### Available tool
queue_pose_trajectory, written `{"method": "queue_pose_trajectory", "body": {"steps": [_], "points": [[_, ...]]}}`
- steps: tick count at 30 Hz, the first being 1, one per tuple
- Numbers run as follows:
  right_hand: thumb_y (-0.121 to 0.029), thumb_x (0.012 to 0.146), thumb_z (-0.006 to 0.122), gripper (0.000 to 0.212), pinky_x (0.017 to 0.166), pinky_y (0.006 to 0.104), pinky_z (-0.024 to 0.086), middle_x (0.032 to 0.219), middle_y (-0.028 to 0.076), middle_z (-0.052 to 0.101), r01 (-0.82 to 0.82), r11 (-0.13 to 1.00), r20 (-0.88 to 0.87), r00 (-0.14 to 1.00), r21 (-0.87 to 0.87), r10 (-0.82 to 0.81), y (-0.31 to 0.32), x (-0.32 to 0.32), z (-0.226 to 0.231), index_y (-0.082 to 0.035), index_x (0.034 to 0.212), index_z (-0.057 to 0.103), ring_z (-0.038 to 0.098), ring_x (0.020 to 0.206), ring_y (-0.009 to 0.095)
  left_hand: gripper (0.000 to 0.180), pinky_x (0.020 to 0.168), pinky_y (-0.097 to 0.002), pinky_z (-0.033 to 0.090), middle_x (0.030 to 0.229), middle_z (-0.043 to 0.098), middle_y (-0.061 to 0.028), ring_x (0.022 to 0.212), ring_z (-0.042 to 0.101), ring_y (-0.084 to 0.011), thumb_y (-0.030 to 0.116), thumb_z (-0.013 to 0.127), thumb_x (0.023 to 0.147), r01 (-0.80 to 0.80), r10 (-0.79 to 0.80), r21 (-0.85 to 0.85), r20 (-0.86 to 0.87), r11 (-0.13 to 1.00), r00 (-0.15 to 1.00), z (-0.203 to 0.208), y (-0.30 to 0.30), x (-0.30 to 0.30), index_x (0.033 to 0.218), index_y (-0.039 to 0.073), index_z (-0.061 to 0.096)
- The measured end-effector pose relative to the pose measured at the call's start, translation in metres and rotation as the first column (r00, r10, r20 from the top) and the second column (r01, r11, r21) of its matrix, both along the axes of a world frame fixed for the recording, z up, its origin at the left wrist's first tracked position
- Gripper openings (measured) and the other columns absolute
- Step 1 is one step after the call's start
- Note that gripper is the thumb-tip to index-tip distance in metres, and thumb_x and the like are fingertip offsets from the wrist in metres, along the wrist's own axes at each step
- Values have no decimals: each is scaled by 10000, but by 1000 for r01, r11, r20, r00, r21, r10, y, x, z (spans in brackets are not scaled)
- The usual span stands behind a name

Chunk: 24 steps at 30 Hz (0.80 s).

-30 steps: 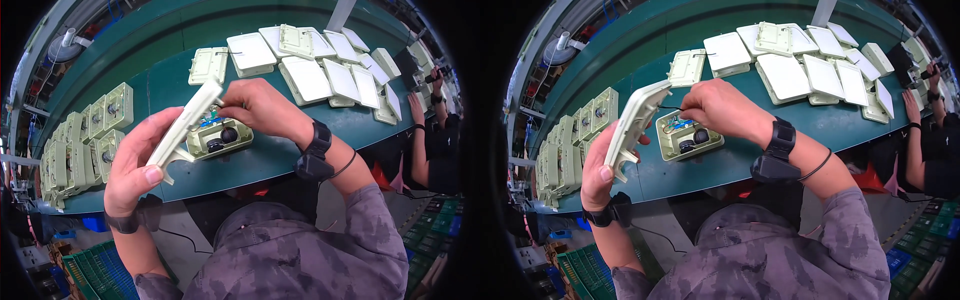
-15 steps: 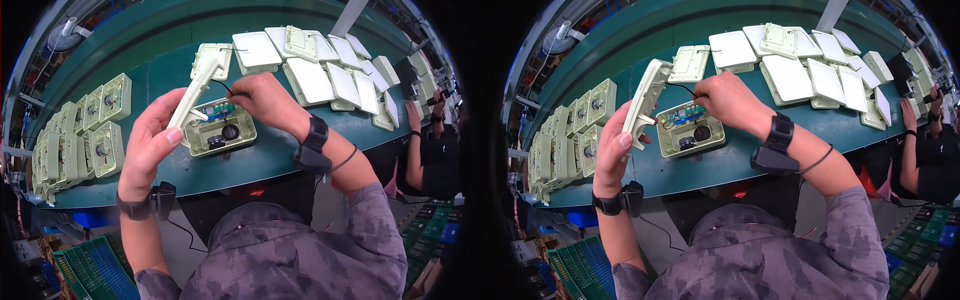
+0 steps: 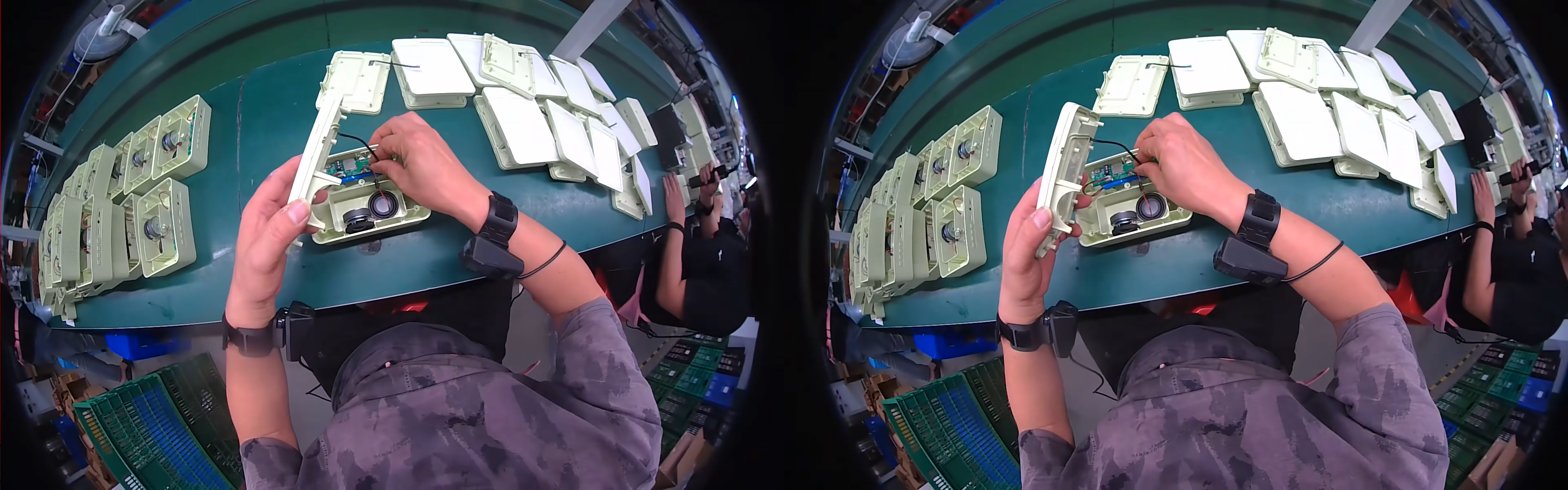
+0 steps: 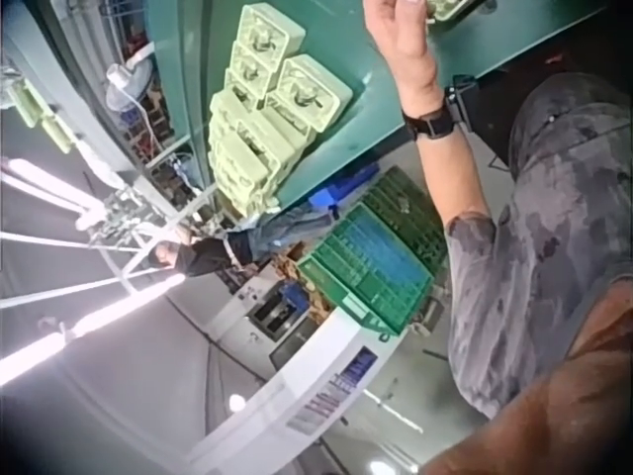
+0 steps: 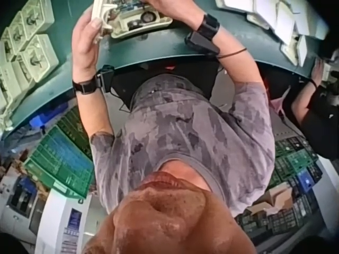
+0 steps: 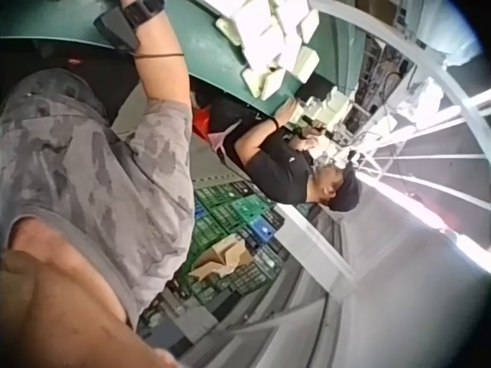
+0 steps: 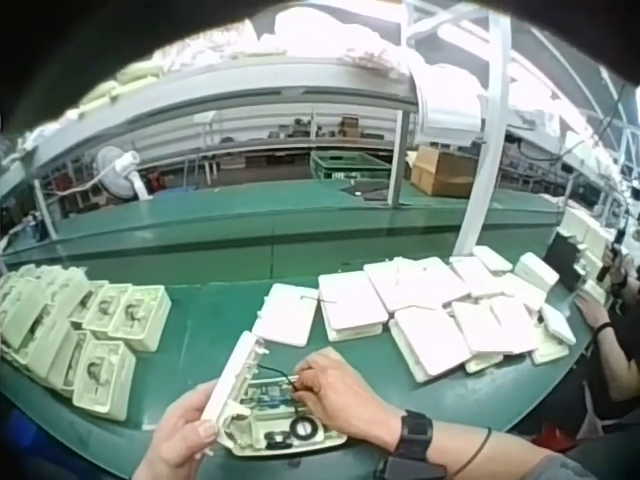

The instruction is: The person assembles electronic devices by picking up a base and a cover, tucking a wire inside, and pressing the cover onto the base. This process is repeated for several units, which are then placed on the assembly line.

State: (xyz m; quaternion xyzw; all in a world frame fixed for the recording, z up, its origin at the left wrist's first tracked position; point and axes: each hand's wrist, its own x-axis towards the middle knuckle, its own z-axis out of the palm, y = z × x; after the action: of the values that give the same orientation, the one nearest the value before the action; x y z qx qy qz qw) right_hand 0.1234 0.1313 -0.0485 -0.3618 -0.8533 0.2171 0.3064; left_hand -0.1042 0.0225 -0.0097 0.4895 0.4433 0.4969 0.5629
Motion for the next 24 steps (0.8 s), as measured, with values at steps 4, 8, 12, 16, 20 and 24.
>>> {"method": "queue_pose_trajectory", "body": {"steps": [4,8,12,16,20,24], "points": [[-36,804,750,67,887,376,489,1033,93,671,-7,999,1,1000,-51,7,2,1,0,13,817,707,589,1023,282,744,903,-282,463,1306,604,-110,1168,580,-178,388,651,887,-6,6,-15,-1,1000,1000,3,-1,3,1472,-21,441],[-33,808,747,78,879,373,490,1036,101,666,-17,994,-14,1000,-106,15,3,1,-1,21,808,691,601,1002,285,787,826,-236,454,1208,671,-124,1091,618,-135,474,614,862,-75,76,18,-72,997,994,4,-2,13,1458,-19,466],[-17,819,739,81,839,359,510,1035,117,659,2,987,-40,999,-164,-9,3,-1,-2,32,801,677,629,947,270,821,825,-226,435,1212,668,-117,1100,610,-130,477,634,840,-34,33,-12,-83,999,996,3,0,8,1470,-17,455],[-1,828,733,86,790,340,529,1020,125,656,0,955,-120,992,-297,-37,3,0,-3,43,796,666,650,897,245,746,1000,-299,432,1335,582,-139,1210,561,-193,332,683,870,25,-25,-12,26,1000,999,3,0,4,1467,-38,430],[7,833,734,93,768,325,537,1002,122,659,-4,965,-121,992,-261,-29,3,-1,-3,49,794,661,656,881,222,754,1045,-317,412,1346,572,-147,1235,547,-210,329,688,865,5,-6,17,44,1000,999,1,0,6,1465,-47,426],[5,831,740,102,773,321,540,996,115,663,6,975,-62,998,-222,-20,6,-3,-2,49,789,658,657,881,215,760,1068,-328,400,1355,566,-154,1248,540,-218,328,695,861,8,-7,-6,55,1000,998,-1,0,5,1463,-51,426]]}}
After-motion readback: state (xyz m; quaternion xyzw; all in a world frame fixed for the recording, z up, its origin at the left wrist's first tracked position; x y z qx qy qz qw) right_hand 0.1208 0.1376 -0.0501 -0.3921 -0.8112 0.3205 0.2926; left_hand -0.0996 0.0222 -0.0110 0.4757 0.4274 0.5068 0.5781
